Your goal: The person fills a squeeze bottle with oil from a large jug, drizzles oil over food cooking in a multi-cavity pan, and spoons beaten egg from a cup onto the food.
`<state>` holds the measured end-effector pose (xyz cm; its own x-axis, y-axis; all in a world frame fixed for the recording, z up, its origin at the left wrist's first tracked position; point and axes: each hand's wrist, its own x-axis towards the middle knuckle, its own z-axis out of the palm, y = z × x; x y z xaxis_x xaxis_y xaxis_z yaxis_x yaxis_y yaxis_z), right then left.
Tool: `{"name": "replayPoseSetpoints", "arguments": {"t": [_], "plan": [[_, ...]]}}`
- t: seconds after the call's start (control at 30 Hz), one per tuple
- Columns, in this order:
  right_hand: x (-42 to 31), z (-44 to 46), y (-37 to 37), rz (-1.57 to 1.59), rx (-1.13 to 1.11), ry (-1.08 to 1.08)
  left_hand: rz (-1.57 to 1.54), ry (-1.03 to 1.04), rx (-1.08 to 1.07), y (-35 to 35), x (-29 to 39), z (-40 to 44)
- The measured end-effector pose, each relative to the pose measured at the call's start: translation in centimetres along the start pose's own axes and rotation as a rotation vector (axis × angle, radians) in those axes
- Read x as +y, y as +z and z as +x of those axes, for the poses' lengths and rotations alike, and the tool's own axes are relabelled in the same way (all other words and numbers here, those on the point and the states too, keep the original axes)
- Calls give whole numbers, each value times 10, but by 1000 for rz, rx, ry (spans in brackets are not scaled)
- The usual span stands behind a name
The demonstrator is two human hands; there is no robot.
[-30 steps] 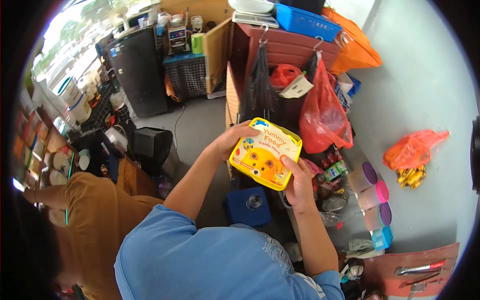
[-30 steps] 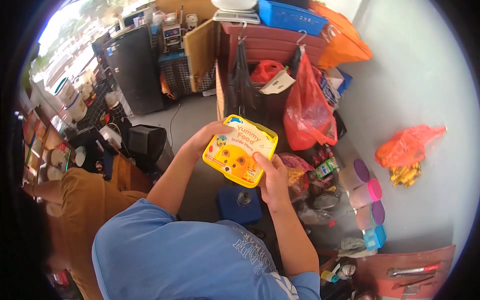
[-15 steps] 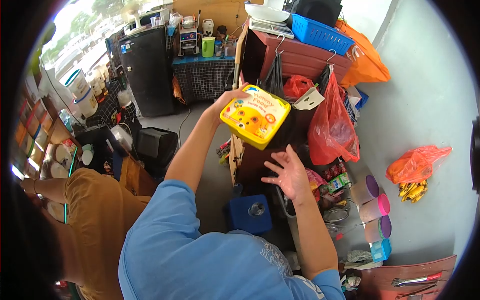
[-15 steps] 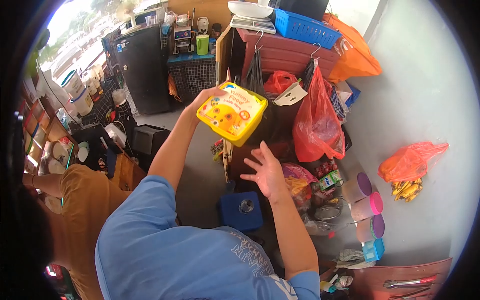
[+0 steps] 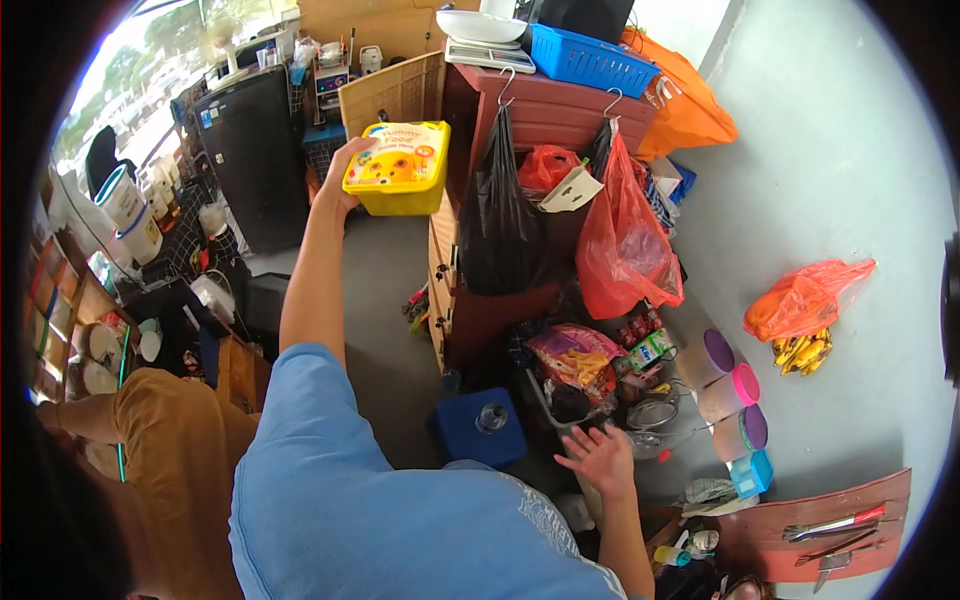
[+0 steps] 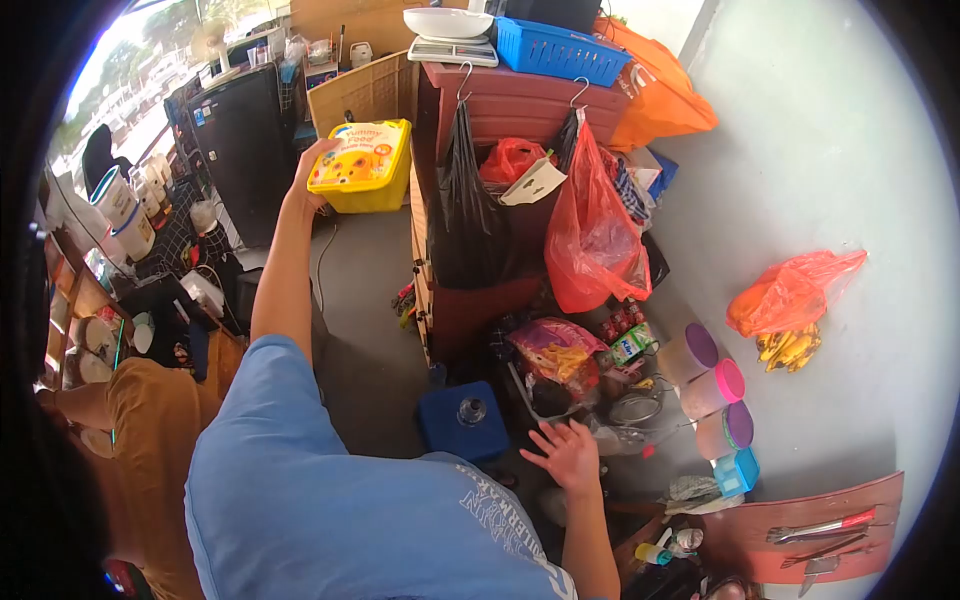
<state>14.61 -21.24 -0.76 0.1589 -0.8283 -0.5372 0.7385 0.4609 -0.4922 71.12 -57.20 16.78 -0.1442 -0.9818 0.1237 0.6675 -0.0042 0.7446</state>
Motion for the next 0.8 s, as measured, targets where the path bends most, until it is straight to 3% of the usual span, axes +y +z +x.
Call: {"name": "replayPoseSetpoints", "arguments": {"t": [0.1,0.4,0.6,0.73,0.8], "plan": [[5,-28,-36,82,140,-42,61,78,65,-16,3,28],[23,-80,-143,221,363,-108,245,-23,259,-45,-40,115],[44,-104,-171,351,425,-134,163,-90,224,-58,-64,139],[60,-114,-185,425,491,-124,198,-83,335,-10,-60,111],[67,-116,-187,442,516,-118,211,-117,292,-18,-65,131]]}}
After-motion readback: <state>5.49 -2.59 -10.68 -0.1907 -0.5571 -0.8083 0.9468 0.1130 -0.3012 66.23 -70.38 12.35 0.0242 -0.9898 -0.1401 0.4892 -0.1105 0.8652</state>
